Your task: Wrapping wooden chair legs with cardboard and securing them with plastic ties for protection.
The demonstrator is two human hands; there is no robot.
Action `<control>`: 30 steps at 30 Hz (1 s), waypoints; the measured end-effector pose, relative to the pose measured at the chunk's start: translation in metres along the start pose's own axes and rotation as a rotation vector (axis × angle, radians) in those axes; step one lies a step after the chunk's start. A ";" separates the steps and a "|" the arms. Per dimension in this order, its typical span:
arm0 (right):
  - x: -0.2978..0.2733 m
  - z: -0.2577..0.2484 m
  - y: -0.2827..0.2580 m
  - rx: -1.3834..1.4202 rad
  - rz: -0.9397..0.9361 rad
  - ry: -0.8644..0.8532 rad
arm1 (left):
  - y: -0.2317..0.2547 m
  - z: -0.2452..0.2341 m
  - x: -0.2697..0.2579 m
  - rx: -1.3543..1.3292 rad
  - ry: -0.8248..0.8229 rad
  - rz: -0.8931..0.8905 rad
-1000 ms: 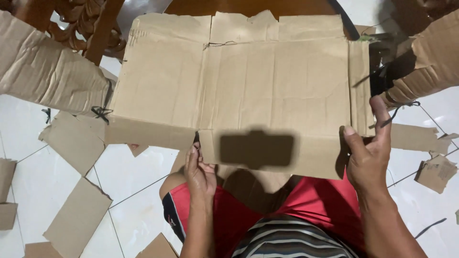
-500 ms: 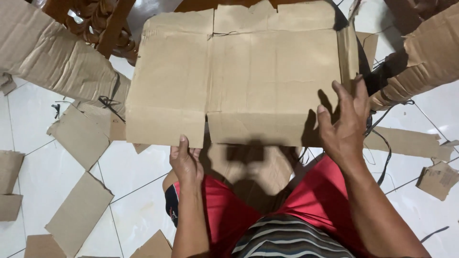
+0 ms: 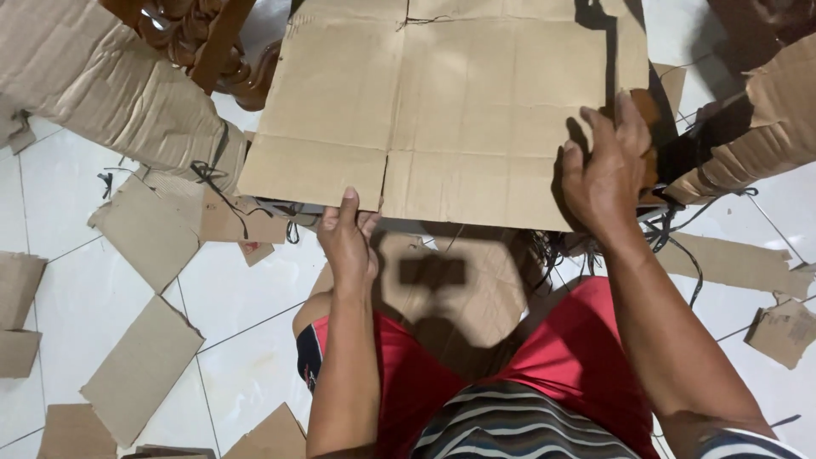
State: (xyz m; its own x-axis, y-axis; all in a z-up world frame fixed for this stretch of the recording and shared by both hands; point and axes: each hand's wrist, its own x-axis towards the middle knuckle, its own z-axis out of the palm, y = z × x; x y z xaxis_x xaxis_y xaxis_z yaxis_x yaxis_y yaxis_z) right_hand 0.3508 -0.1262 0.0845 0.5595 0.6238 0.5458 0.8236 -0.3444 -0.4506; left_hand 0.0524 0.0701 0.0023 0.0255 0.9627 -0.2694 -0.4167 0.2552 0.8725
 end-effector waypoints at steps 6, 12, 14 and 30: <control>0.011 -0.025 -0.012 0.095 0.099 0.013 | 0.055 0.030 -0.053 -0.020 0.053 -0.082; -0.026 -0.037 -0.017 -0.104 -0.045 0.032 | 0.028 -0.001 -0.084 -0.132 0.124 -0.109; -0.043 -0.039 -0.022 -0.157 -0.060 0.019 | 0.017 -0.018 -0.090 -0.156 0.161 -0.164; -0.068 -0.061 0.004 -0.110 -0.041 0.023 | 0.006 -0.041 -0.066 -0.026 0.071 -0.205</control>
State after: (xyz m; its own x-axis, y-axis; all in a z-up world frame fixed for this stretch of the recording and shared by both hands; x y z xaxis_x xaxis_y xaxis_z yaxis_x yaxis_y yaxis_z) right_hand 0.3215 -0.2128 0.0890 0.5259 0.6229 0.5791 0.8504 -0.3943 -0.3482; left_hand 0.0106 0.0043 0.0085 0.0490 0.8818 -0.4691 -0.4326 0.4420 0.7858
